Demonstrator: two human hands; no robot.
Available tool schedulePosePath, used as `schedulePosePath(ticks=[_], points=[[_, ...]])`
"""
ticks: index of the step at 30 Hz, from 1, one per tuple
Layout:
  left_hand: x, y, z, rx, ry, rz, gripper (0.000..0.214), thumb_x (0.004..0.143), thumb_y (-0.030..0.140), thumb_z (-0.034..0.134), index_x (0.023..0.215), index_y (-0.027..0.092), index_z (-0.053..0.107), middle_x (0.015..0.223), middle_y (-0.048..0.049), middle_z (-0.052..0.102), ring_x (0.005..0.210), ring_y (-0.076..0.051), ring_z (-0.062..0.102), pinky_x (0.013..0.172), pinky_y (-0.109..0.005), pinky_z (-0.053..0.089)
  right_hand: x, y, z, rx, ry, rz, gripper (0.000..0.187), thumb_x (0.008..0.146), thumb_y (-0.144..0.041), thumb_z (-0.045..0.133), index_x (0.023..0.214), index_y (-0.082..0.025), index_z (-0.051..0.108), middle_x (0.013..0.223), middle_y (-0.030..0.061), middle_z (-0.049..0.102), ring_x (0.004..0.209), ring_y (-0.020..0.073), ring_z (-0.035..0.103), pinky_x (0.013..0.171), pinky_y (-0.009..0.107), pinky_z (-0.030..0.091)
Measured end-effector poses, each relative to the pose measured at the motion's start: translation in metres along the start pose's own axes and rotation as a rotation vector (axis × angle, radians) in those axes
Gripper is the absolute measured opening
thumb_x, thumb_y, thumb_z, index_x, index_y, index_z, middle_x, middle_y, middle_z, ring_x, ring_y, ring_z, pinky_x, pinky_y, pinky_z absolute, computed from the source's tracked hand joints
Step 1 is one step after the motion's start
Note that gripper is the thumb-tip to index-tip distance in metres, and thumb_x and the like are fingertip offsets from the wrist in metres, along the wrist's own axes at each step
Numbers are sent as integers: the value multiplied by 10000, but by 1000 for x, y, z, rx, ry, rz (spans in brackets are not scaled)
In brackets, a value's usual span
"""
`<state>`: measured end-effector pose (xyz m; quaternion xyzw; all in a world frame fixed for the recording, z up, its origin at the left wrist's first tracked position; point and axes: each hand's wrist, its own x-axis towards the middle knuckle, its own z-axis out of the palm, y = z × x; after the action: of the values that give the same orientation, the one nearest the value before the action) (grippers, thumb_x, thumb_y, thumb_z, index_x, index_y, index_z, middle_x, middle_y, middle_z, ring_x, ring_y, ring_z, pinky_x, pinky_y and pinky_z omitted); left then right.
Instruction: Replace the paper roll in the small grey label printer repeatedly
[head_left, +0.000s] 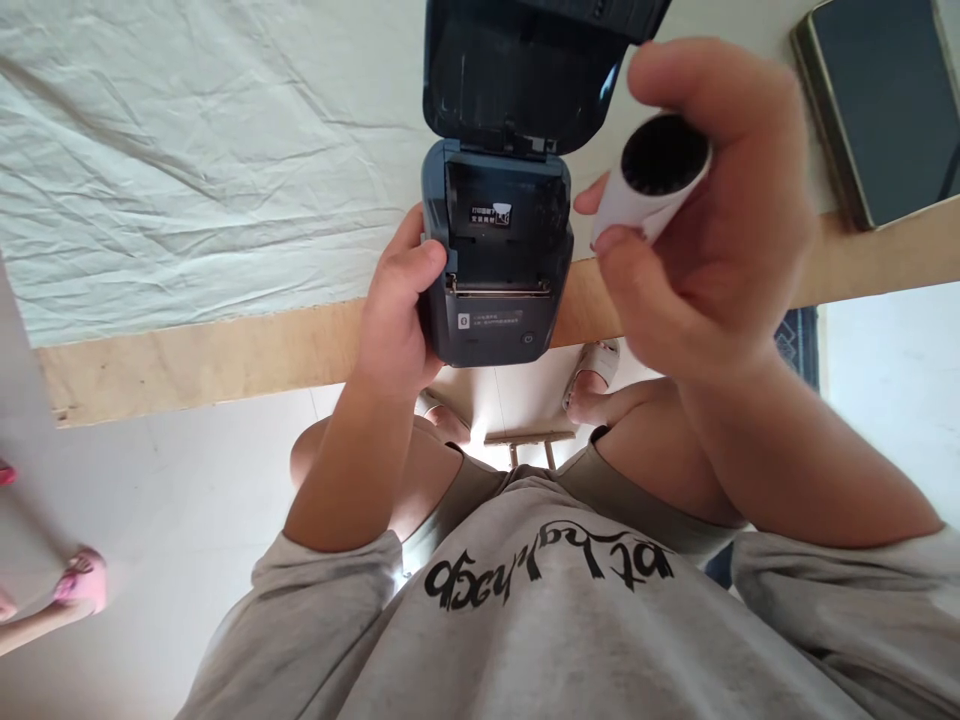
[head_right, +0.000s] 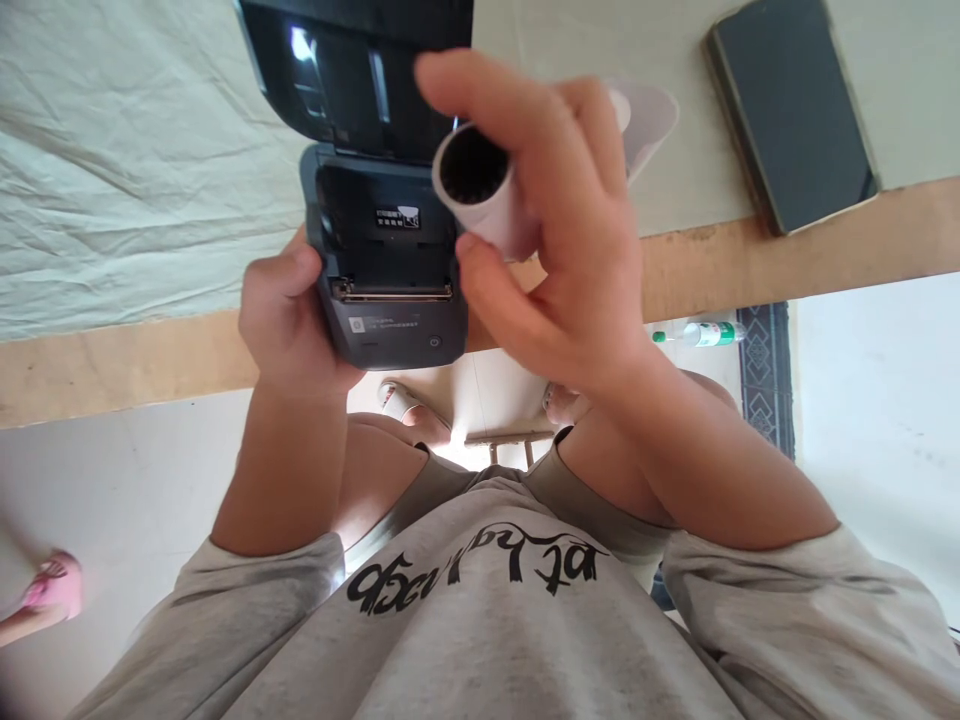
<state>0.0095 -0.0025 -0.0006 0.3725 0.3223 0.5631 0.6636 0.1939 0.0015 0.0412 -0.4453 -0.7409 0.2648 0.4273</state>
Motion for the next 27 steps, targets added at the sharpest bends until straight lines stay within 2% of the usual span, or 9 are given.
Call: schedulePosePath(ticks=[2, 3, 5, 8, 11, 15, 19, 23, 27], points=[[1, -1, 0, 5, 10, 18, 271, 793, 422, 523, 910, 191, 605, 902, -60, 667, 1157, -310, 546, 903, -444, 490, 2, -4, 5, -189, 34, -222, 465, 820, -309, 514, 1273, -385, 441, 1151, -9, 531, 1150, 193, 486, 975, 360, 471], [1, -1, 0, 12, 18, 24, 266, 800, 413, 514, 904, 189, 614, 898, -59, 669, 1152, -303, 550, 902, -432, 488, 3, -5, 8, -238, 45, -281, 466, 816, -304, 533, 1267, -378, 444, 1103, -3, 554, 1131, 196, 506, 976, 360, 467], [2, -2, -2, 31, 14, 29, 264, 798, 400, 510, 918, 196, 624, 898, -52, 673, 1133, -287, 564, 891, -410, 490, 6, -5, 15, -296, 17, -273, 438, 804, -279, 566, 1223, -351, 459, 1084, -11, 584, 1066, 189, 564, 922, 346, 487], [1, -3, -5, 39, -13, 44, 289, 781, 415, 516, 954, 210, 624, 890, -50, 680, 1094, -281, 586, 862, -400, 499, 10, -6, 23, -360, -12, -174, 265, 780, -186, 564, 1029, -264, 520, 1040, -13, 630, 952, 164, 623, 799, 332, 514], [-1, -3, -6, 6, -14, 24, 267, 793, 398, 495, 946, 210, 607, 907, -55, 675, 1094, -286, 589, 867, -415, 495, 13, -5, 25, -310, -17, -177, 228, 723, -75, 540, 882, -235, 507, 1013, -42, 652, 977, 137, 632, 808, 311, 520], [-1, -2, -7, -26, -35, -16, 284, 770, 419, 530, 947, 202, 583, 976, -63, 669, 1162, -306, 551, 933, -435, 467, 14, -3, 23, -241, 38, -242, 256, 697, -38, 523, 861, -234, 506, 1017, -67, 663, 981, 116, 636, 787, 274, 524], [-2, 0, -5, -7, -22, -17, 301, 779, 404, 523, 972, 180, 580, 950, -63, 675, 1182, -317, 536, 981, -443, 438, 13, 0, 26, -336, 17, -253, 206, 709, -61, 512, 809, -241, 519, 1028, -66, 671, 951, 138, 646, 777, 324, 519], [-3, 3, -1, 35, -4, 7, 263, 804, 408, 500, 916, 187, 585, 928, -66, 661, 1196, -305, 516, 980, -432, 438, 10, 0, 28, -342, 71, -293, 157, 690, -66, 533, 707, -223, 523, 895, -49, 680, 810, 139, 623, 698, 329, 488], [-1, 1, -4, 70, -33, 74, 386, 743, 466, 579, 1051, 236, 545, 975, -56, 633, 1183, -298, 511, 938, -431, 464, 3, -2, 27, -320, 56, -400, 166, 663, -76, 570, 730, -227, 551, 847, -40, 664, 760, 147, 589, 663, 335, 457]])
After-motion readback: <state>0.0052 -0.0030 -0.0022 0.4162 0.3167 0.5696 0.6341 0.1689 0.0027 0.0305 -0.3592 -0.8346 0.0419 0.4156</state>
